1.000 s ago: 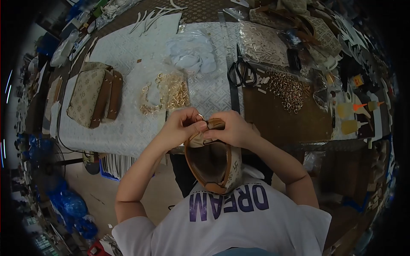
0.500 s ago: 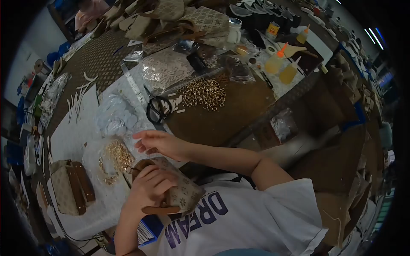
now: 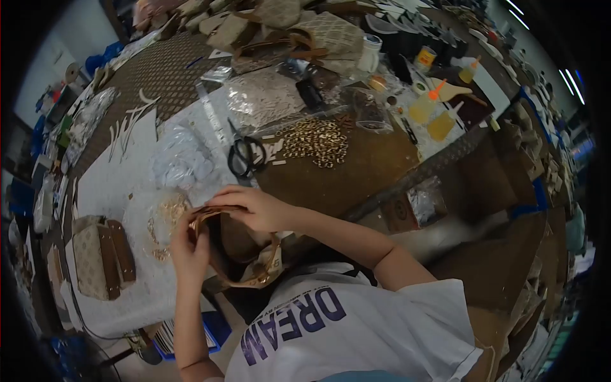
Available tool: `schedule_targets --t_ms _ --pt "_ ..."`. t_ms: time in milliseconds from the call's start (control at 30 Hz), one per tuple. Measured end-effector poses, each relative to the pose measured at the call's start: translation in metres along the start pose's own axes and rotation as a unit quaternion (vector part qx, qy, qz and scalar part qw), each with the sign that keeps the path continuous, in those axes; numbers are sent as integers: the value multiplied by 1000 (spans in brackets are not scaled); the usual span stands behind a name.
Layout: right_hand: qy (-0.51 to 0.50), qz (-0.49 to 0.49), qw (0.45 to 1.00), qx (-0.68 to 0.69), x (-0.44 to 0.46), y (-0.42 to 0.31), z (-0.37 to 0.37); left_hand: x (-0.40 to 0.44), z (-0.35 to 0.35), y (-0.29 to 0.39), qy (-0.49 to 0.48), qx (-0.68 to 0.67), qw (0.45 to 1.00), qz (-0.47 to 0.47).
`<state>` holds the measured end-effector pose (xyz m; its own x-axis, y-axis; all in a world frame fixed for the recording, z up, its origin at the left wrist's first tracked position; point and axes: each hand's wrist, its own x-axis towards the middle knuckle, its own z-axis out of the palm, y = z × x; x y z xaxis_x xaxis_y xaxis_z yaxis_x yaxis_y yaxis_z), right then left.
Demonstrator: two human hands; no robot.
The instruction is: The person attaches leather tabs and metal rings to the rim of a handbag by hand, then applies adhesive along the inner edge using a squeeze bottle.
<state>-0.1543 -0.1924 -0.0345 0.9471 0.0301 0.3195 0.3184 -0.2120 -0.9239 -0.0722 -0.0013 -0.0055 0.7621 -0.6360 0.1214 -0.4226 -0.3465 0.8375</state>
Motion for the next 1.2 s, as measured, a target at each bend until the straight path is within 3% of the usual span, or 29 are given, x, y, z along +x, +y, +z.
schedule_targets --t_ms 33,100,167,233,367,633,833,933,1033,1133,1200 --pt "32 -12 999 6 1 7 6 0 6 -15 41 63 996 54" --pt "30 -37 998 -30 5 4 5 1 3 -16 59 27 990 125" --pt "-3 -3 1000 -26 10 -5 3 -4 -6 -26 30 -1 995 99" --pt "-59 60 994 -64 13 6 -1 -4 -17 -29 -92 -79 993 8" --pt "-104 33 993 -48 21 6 5 -3 -22 -29 -113 -69 991 -33" --pt "17 -7 998 -68 30 10 29 -12 -8 -42 63 -44 996 45" --pt "-50 -24 980 -193 31 -11 25 -16 9 -55 143 -180 972 51" --pt "-53 -6 988 -142 32 1 24 -17 14 -53 157 -231 960 8" --pt "18 75 994 81 31 11 27 -16 13 -50 168 -299 939 -16" --pt "90 38 993 73 36 3 37 -16 13 -51 180 -318 931 -6" --pt "109 -45 989 -84 37 3 34 -17 15 -54 183 -313 932 -8"
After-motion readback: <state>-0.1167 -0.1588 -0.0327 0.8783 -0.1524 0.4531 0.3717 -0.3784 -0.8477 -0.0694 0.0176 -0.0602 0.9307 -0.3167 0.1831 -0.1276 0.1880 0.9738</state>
